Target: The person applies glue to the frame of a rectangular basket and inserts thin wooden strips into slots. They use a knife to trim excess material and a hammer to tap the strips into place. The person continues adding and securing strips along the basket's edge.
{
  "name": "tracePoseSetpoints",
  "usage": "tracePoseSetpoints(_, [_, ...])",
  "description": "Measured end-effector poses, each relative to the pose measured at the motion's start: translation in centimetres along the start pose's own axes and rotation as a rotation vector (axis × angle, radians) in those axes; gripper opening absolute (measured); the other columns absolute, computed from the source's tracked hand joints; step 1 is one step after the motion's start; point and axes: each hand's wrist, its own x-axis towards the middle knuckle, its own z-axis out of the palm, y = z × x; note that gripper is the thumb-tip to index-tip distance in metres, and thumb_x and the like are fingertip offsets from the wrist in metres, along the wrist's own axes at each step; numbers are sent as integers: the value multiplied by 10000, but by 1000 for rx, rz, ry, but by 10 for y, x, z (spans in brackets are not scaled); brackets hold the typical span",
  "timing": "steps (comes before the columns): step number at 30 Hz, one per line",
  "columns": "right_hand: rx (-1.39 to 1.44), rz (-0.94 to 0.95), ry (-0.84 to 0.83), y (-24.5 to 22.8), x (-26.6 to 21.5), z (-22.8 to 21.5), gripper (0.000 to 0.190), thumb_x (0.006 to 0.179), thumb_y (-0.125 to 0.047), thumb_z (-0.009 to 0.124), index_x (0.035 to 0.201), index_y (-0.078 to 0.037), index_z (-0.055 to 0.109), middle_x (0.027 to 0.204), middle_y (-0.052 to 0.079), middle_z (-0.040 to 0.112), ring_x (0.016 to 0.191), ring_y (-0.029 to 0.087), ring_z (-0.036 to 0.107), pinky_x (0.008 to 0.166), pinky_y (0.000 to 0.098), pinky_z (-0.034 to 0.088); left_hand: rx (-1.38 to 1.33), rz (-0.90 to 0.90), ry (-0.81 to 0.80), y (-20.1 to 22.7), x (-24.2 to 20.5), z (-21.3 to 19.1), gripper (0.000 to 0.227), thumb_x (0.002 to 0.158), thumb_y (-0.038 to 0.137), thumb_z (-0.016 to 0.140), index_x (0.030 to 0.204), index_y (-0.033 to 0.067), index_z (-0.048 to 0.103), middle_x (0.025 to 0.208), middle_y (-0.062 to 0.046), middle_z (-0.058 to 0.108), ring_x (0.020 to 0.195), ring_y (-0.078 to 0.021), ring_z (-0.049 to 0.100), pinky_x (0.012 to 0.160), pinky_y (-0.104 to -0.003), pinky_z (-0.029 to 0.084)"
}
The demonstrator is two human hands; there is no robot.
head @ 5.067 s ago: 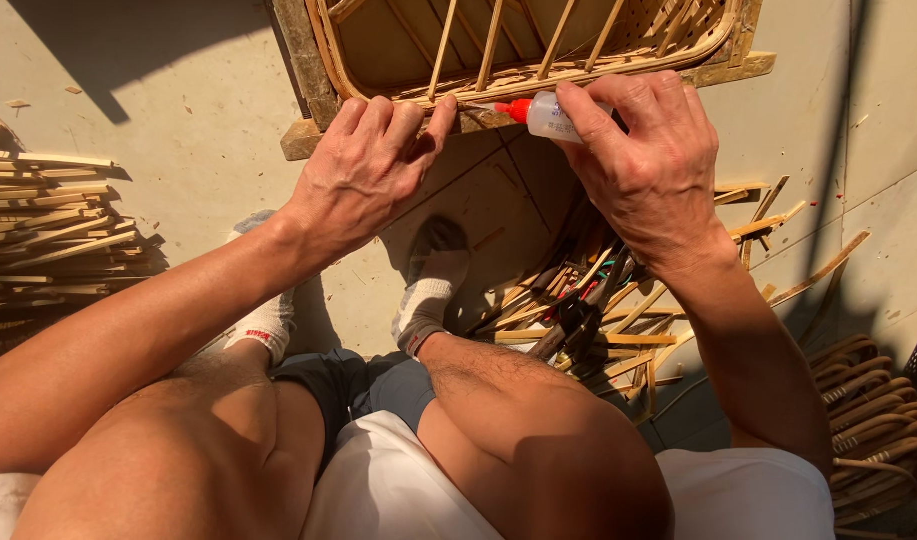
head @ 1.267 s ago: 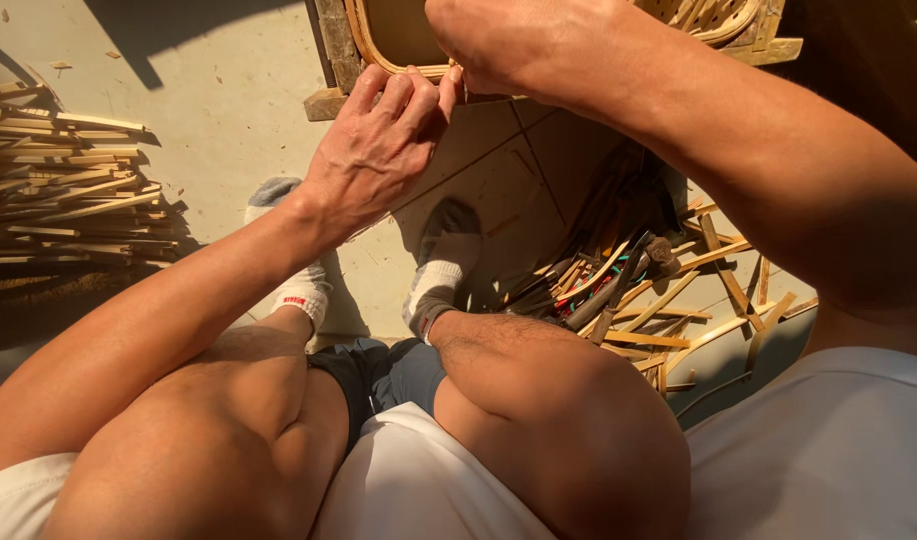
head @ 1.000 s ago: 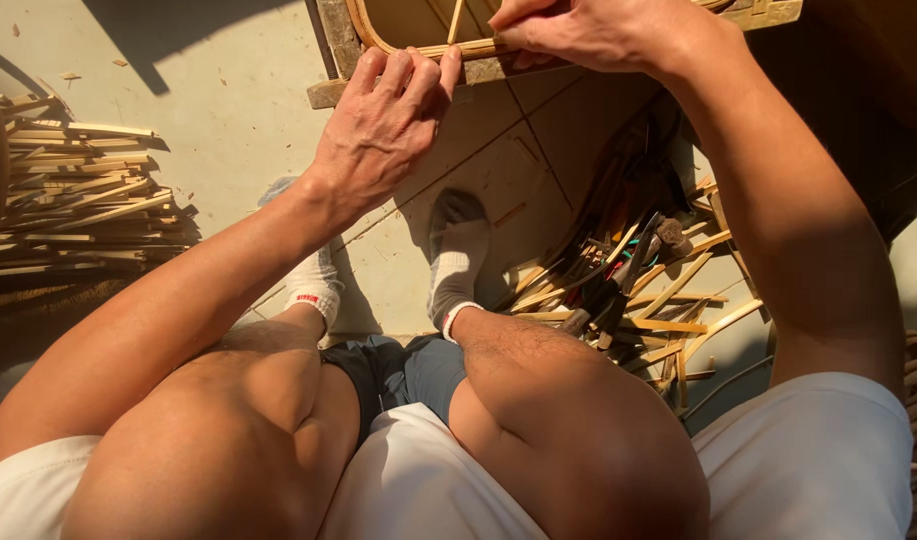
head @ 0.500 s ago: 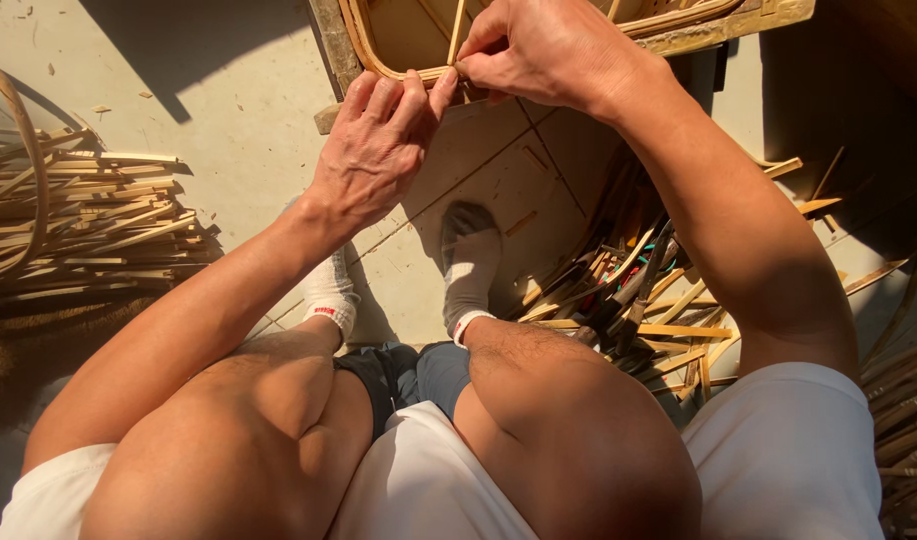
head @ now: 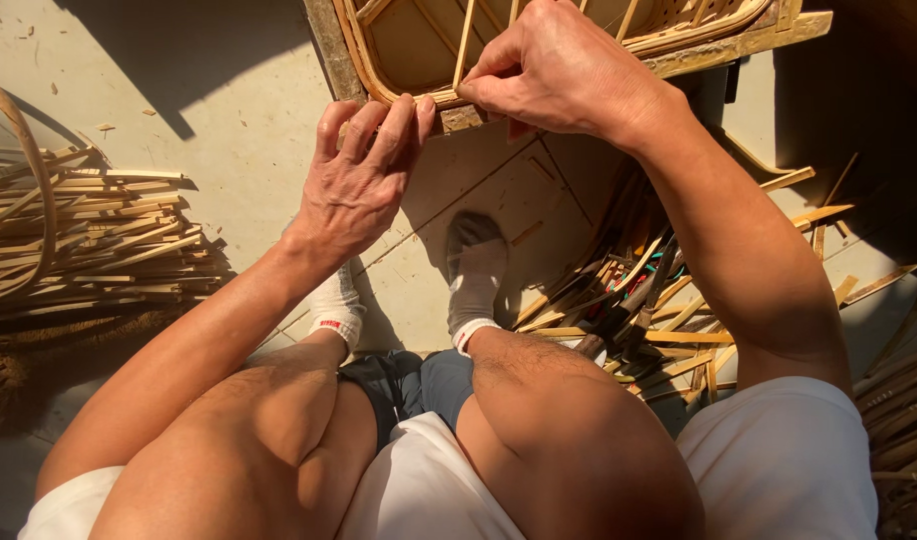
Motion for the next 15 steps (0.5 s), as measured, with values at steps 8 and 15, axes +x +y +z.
tracePoseSetpoints(8, [-258, -276, 140, 3, 8, 17, 132, 897, -60, 746, 816, 43, 764, 674, 199, 660, 574, 275, 672, 556, 374, 539, -7, -15, 71, -2, -7, 13, 555, 1029, 164, 628, 1559, 25, 541, 1533, -104, 465, 1400, -240, 448, 1199, -440, 343])
tracePoseSetpoints(15, [-184, -331, 507, 10, -33, 50, 68, 993, -38, 738, 1008, 16, 775, 830, 149, 714, 691, 259, 688, 667, 363, 564, -31, -9, 92, -5, -10, 16, 513, 1044, 145, 635, 1535, 11, 571, 1534, -97, 488, 1411, -235, 453, 1219, -436, 357])
